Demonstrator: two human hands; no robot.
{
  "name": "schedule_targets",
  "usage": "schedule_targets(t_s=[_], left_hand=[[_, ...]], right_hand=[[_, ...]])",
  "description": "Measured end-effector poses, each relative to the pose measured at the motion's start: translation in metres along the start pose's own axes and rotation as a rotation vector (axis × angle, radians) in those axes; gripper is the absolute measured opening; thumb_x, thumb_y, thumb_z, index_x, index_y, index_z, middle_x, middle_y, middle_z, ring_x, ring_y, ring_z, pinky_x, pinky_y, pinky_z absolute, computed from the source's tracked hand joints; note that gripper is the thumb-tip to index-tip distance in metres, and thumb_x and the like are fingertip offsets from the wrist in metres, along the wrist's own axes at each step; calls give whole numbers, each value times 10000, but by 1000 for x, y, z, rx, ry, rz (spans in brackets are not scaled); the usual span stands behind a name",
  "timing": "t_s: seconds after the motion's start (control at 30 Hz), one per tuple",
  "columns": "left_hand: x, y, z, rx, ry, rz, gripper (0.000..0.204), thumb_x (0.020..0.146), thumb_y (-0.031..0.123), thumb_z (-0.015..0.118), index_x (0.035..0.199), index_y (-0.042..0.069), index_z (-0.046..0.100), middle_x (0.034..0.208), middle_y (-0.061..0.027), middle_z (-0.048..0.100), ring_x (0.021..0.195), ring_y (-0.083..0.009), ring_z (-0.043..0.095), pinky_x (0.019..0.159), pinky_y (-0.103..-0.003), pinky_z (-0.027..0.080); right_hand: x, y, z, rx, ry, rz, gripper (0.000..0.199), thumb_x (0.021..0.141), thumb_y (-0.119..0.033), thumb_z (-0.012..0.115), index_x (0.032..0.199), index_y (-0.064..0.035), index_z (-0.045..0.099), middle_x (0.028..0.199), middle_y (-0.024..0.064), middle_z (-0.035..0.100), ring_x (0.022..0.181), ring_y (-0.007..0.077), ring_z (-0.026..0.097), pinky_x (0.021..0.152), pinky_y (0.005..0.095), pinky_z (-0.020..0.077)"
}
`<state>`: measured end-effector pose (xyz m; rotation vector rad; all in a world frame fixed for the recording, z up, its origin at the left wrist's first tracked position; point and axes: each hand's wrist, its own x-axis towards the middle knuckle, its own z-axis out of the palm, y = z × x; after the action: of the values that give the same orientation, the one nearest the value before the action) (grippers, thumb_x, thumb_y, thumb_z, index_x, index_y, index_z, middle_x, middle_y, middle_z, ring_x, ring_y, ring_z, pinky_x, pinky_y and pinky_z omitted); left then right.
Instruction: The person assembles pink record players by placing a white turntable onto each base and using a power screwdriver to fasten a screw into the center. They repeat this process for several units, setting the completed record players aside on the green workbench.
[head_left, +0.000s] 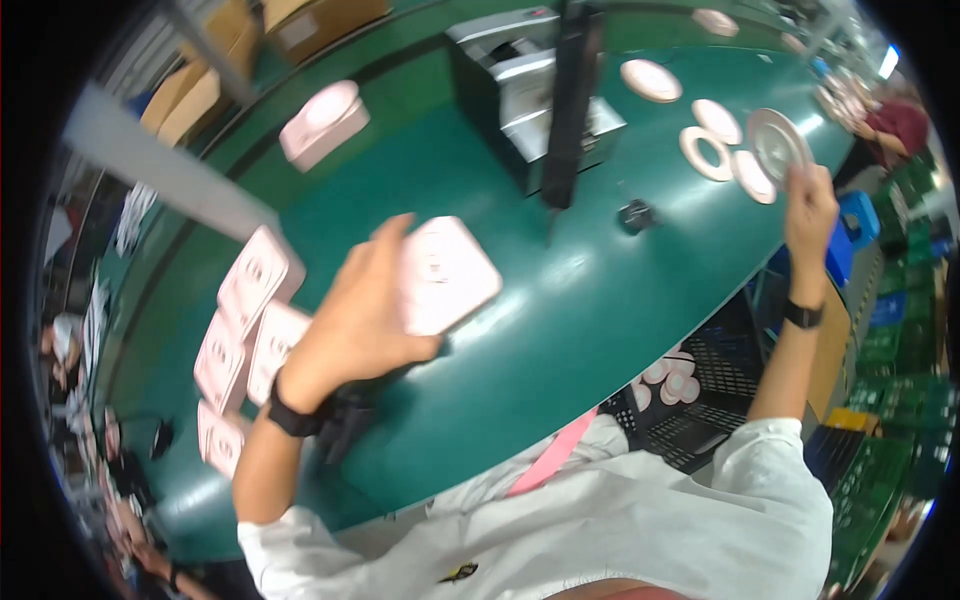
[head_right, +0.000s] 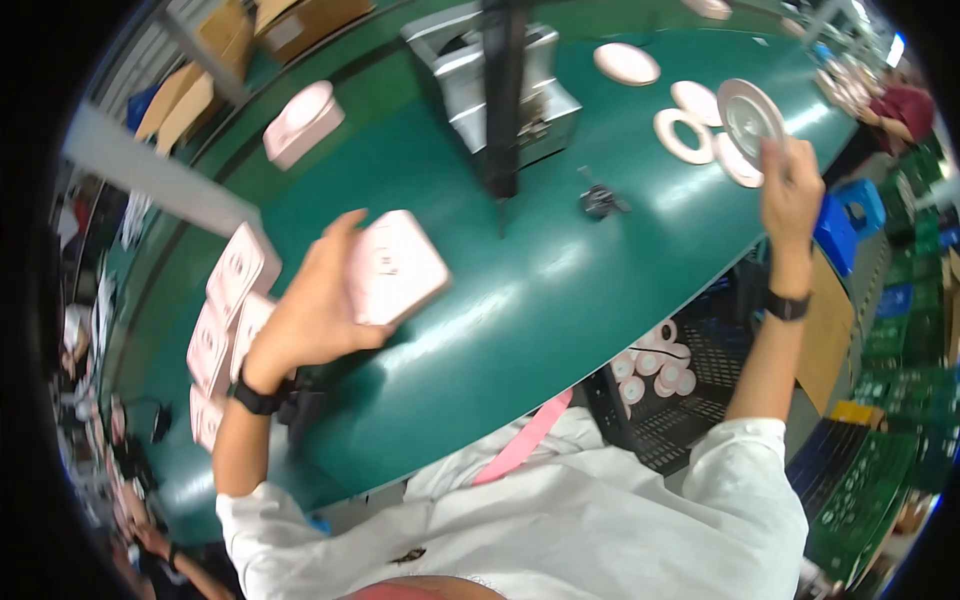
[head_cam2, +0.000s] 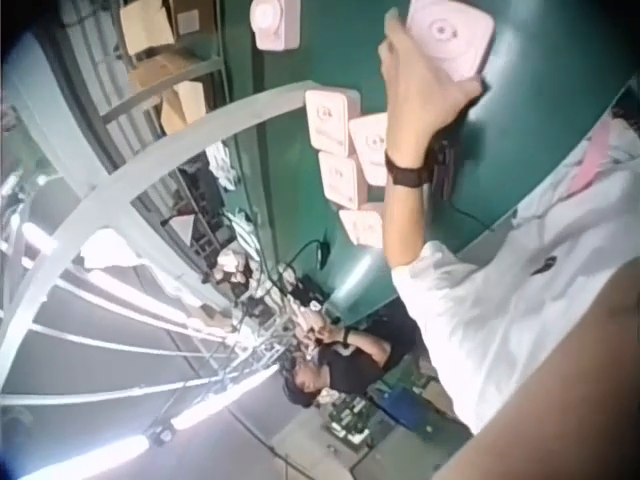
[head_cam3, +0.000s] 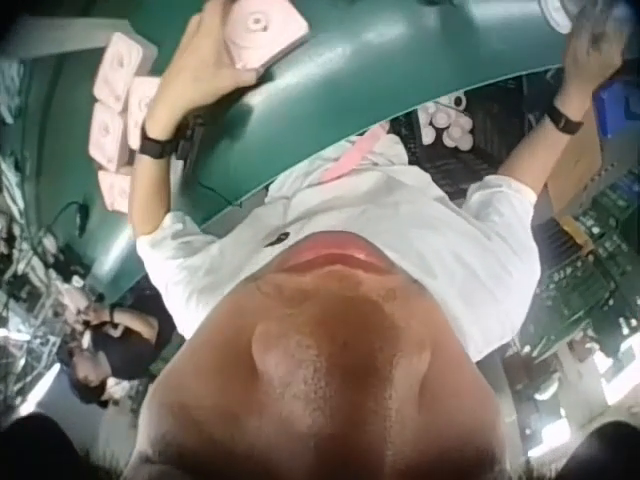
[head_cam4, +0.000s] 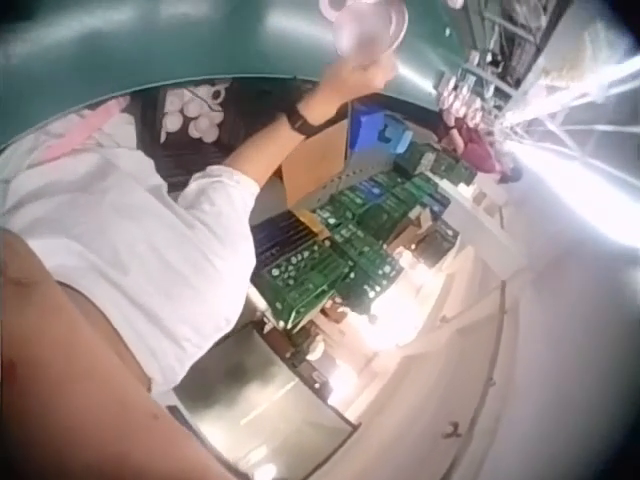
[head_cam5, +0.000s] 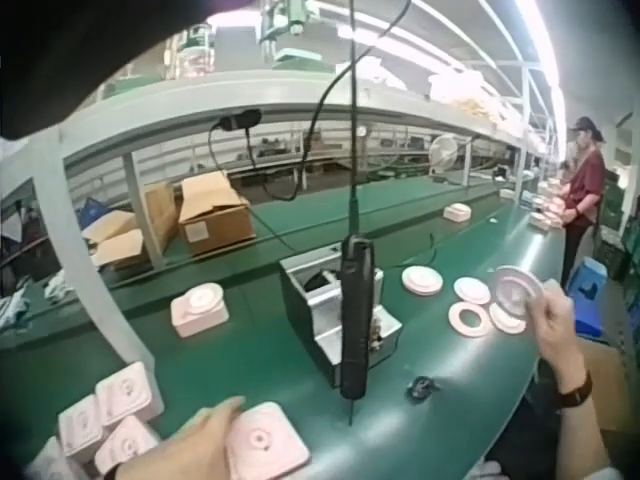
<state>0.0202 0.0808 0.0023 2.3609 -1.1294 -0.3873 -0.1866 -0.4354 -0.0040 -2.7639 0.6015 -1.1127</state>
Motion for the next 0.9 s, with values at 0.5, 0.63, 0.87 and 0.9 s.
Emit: schedule_targets(t_s=[0.5, 0.63, 0.87, 0.9], left_hand=[[-34, 3, 76, -250, 238, 224, 1177, 640, 185, 924, 1553, -110, 242, 1441, -265, 498, 1353, -454, 431, 1144, -469, 406], [-35, 1, 80, -281, 250, 220, 1177, 638, 200, 926, 1554, -101, 251, 1431, -258, 507, 1353, -452, 433, 1137, -473, 411], [-35, -3, 80, -314, 269, 222, 1175, 635, 209, 927, 1554, -93, 260, 1429, -254, 512, 1353, -445, 441, 1132, -471, 420], [-35, -4, 79, -302, 272, 216, 1173, 635, 208, 927, 1554, -92, 262, 1429, -253, 512, 1351, -444, 443, 1130, -471, 422]], right_hand=[[-70, -246, 31, 300, -477, -773, 542, 752, 83, 678, 1258, -106, 726, 1365, 164, 644, 1157, 374, 652, 950, 420, 554], [-76, -245, 34, 299, -526, -727, 599, 743, 100, 664, 1304, -107, 706, 1436, 188, 604, 1249, 398, 620, 999, 427, 539], [-78, -272, 34, 617, -735, -621, 594, 782, -144, 765, 1360, -53, 664, 1544, 237, 504, 1393, 423, 528, 1122, 466, 456], [-78, -276, 33, 687, -743, -558, 625, 781, -231, 795, 1359, -36, 660, 1551, 240, 494, 1403, 421, 519, 1138, 476, 438]])
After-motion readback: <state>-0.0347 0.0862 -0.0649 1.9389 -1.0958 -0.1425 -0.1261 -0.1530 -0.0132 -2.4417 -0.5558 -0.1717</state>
